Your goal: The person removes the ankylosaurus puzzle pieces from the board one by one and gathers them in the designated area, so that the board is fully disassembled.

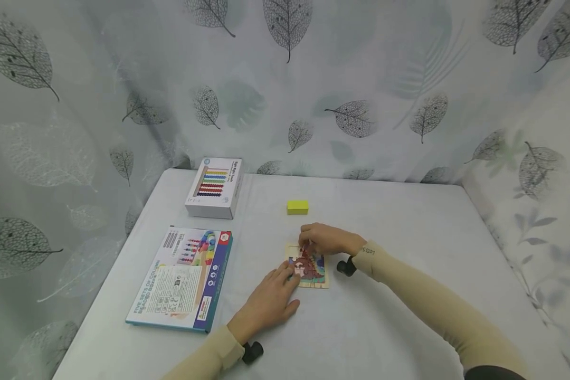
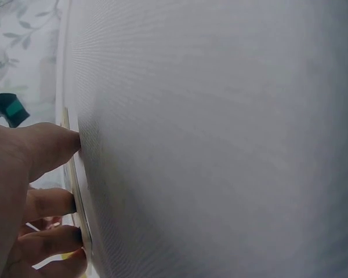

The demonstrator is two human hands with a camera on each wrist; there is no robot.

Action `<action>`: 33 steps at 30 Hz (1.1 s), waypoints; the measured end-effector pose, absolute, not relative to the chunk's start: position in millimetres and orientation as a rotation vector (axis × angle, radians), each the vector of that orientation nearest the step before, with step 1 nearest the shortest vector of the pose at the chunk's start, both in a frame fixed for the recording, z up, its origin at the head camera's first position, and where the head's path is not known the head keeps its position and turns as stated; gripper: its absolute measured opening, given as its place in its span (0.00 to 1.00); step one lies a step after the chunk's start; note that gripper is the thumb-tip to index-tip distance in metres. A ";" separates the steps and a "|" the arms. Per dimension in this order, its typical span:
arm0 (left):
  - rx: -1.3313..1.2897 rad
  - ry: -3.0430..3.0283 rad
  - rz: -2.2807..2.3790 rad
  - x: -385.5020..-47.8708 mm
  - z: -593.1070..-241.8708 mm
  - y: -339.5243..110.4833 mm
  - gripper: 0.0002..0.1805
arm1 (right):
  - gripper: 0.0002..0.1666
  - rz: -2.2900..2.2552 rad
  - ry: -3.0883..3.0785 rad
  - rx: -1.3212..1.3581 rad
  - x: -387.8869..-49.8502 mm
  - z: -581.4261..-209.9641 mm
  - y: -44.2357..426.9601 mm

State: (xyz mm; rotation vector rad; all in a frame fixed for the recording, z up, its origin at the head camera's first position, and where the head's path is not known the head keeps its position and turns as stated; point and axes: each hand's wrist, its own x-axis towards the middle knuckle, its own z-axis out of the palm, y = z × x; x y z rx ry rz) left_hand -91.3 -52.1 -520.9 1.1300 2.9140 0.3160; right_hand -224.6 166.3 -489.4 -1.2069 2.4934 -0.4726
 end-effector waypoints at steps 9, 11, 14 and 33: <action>1.112 2.906 0.304 -90.5 -518.6 -51.5 0.29 | 0.04 -0.648 2.465 -1.152 -227.5 -482.6 176.7; 1.107 2.902 0.305 -90.4 -517.9 -51.2 0.29 | 0.04 -0.665 2.474 -1.110 -227.0 -479.3 183.0; 1.100 2.895 0.309 -90.0 -516.9 -51.0 0.29 | 0.03 -0.675 2.497 -1.057 -225.8 -475.8 195.4; 1.055 2.853 0.333 -90.3 -518.4 -49.7 0.30 | 0.07 -0.593 2.552 -0.767 -208.3 -472.8 314.6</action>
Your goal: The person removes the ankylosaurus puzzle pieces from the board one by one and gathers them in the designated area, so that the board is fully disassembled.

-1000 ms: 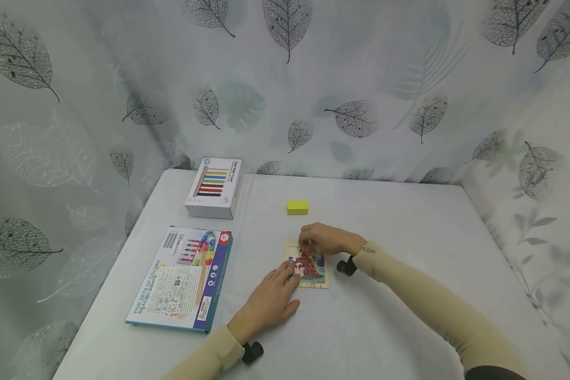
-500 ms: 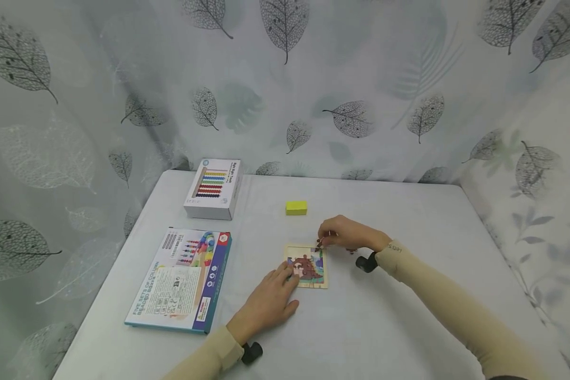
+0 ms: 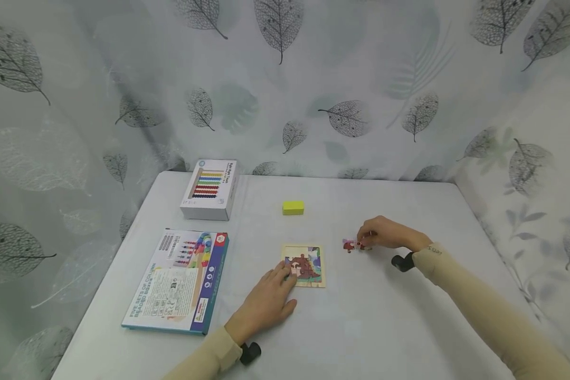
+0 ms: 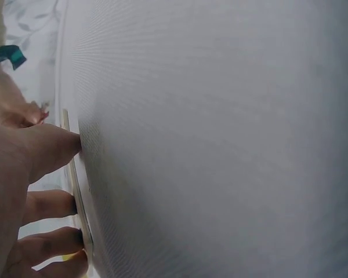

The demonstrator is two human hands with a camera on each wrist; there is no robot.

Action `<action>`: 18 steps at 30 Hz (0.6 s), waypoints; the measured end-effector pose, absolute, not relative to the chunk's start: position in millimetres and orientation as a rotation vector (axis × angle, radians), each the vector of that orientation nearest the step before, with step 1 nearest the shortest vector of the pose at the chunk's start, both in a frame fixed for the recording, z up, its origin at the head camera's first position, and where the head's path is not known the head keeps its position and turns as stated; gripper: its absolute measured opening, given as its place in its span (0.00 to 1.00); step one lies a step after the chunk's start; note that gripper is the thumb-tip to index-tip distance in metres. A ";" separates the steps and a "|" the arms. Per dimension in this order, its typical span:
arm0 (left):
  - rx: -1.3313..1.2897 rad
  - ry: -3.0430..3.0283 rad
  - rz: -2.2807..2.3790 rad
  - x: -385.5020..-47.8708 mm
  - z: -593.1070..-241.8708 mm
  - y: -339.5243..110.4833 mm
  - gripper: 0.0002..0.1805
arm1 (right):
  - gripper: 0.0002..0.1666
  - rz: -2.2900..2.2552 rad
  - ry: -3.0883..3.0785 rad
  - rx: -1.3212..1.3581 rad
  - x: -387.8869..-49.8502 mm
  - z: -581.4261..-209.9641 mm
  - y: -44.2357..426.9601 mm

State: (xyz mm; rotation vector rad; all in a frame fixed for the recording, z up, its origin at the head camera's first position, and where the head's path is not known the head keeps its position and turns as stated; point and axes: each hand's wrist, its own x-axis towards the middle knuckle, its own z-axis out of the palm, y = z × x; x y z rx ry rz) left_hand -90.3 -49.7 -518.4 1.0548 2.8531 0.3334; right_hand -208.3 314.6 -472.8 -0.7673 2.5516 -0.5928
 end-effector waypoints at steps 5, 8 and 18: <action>1.063 2.858 0.321 -90.9 -520.1 -50.2 0.30 | 0.08 -0.589 2.535 -0.686 -207.8 -476.5 325.1; 1.074 2.871 0.314 -91.0 -520.9 -50.8 0.30 | 0.08 -0.597 2.514 -0.675 -209.4 -479.5 324.6; 1.098 2.888 0.324 -90.6 -520.4 -51.8 0.28 | 0.10 -0.527 2.560 -0.613 -213.8 -484.6 316.6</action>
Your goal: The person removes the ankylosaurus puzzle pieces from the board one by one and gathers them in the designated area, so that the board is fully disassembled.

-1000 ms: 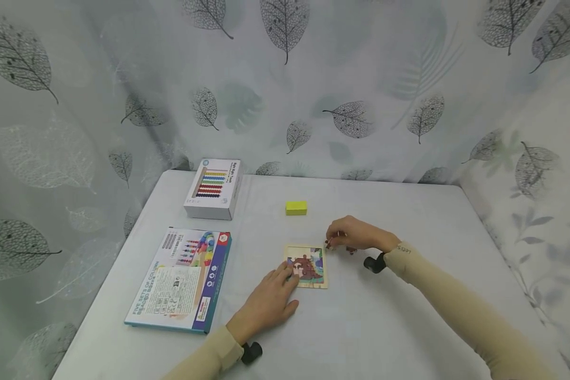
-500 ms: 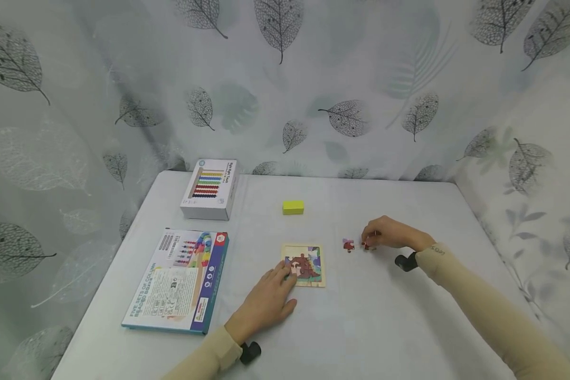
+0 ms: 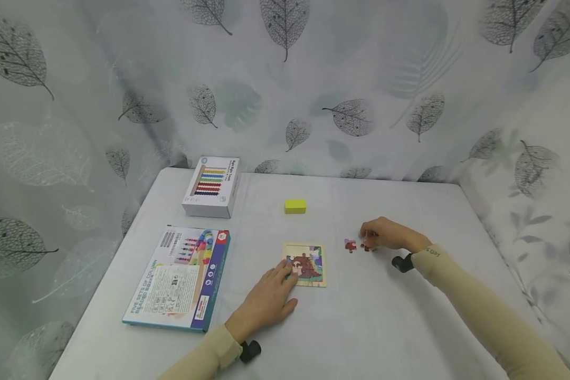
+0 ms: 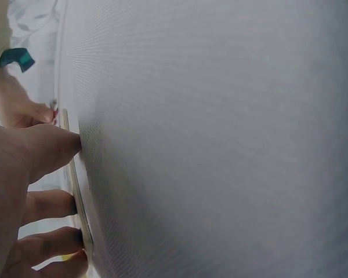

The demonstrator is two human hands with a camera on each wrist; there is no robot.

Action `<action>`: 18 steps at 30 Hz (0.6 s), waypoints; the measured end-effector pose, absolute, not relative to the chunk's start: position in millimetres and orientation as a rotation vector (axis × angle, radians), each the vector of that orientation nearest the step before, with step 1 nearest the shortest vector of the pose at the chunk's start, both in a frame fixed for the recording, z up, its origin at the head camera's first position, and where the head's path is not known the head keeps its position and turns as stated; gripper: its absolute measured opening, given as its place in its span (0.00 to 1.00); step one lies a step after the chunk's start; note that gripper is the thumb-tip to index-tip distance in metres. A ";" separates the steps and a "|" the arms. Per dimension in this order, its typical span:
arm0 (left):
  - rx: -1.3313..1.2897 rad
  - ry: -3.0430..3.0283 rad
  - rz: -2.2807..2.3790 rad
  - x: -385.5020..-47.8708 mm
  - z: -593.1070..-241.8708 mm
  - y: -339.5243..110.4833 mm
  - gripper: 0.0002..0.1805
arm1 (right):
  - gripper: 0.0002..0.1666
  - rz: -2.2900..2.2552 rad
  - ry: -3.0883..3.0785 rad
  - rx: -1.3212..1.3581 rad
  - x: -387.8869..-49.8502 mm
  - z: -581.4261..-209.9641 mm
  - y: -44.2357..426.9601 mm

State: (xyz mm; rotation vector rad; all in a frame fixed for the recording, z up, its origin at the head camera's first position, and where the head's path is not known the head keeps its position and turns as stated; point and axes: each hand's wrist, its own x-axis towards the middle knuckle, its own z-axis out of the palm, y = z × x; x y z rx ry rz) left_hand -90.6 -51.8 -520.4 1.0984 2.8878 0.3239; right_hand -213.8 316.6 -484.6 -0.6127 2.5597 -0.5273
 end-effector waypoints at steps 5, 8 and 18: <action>1.094 2.885 0.328 -89.9 -519.6 -51.8 0.27 | 0.06 -0.508 2.578 -0.604 -214.5 -489.4 316.7; 1.087 2.881 0.329 -89.9 -520.1 -51.8 0.27 | 0.06 -0.507 2.587 -0.593 -213.4 -492.5 317.0; 1.072 2.868 0.333 -90.2 -520.5 -51.5 0.29 | 0.11 -0.529 2.651 -0.570 -208.7 -499.7 319.3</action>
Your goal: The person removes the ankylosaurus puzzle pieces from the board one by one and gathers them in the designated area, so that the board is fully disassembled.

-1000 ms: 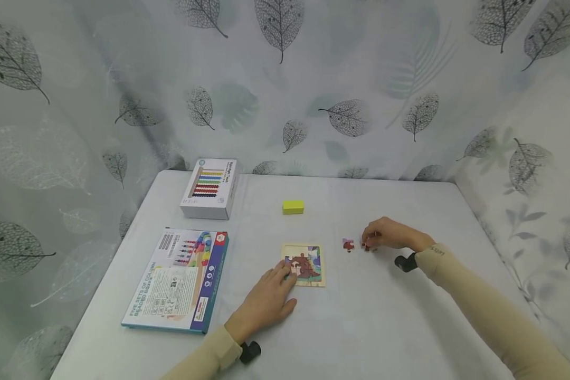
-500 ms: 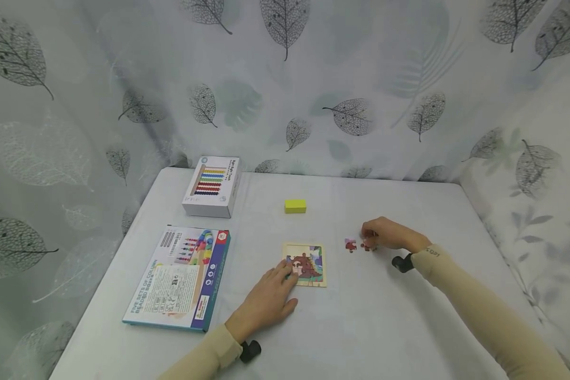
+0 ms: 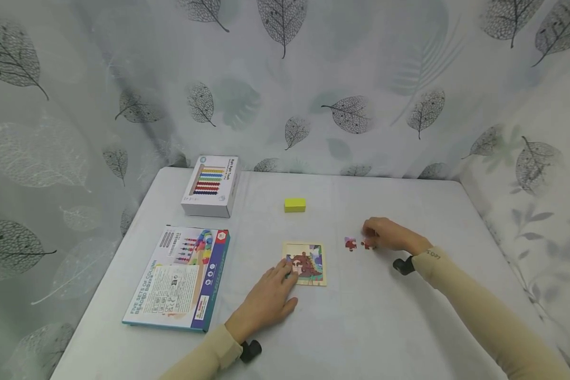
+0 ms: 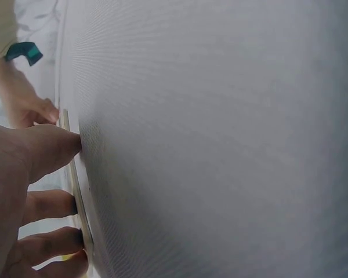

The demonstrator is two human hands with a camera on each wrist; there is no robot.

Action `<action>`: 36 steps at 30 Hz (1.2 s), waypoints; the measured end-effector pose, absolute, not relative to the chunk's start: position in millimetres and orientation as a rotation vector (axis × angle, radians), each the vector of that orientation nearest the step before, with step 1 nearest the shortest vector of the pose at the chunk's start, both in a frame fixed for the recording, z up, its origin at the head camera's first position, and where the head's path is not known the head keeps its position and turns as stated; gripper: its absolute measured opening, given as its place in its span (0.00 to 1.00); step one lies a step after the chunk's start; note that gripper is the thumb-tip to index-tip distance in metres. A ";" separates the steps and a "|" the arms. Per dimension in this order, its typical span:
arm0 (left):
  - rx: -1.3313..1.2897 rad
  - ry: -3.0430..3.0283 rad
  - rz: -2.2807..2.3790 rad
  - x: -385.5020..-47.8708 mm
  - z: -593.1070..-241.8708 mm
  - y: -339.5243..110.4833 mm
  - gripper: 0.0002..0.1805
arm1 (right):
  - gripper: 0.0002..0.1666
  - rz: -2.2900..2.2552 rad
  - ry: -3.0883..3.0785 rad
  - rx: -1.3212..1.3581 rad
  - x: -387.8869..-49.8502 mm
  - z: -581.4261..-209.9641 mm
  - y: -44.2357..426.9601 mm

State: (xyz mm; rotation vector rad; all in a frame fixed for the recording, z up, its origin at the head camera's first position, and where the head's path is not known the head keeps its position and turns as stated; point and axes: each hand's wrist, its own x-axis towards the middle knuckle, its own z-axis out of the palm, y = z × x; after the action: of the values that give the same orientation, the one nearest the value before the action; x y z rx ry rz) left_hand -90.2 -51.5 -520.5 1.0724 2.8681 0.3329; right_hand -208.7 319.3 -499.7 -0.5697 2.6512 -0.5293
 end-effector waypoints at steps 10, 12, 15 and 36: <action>1.071 2.872 0.335 -90.5 -517.7 -52.9 0.29 | 0.15 -0.525 2.706 -0.627 -209.0 -491.6 312.1; 1.069 2.870 0.333 -90.6 -517.4 -53.3 0.29 | 0.16 -0.508 2.709 -0.632 -208.9 -485.5 302.8; 1.072 2.873 0.330 -91.3 -517.3 -53.6 0.29 | 0.18 -0.489 2.698 -0.633 -207.6 -475.2 282.9; 1.047 2.829 0.315 -93.2 -520.2 -51.2 0.30 | 0.23 -0.242 2.557 -1.095 -207.2 -483.0 189.6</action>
State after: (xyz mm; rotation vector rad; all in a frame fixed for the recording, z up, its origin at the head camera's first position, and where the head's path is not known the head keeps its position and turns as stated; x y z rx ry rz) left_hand -93.2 -51.2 -520.2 1.0471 2.8291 0.3147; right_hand -207.2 189.6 -483.0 -1.0954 2.5568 -0.2416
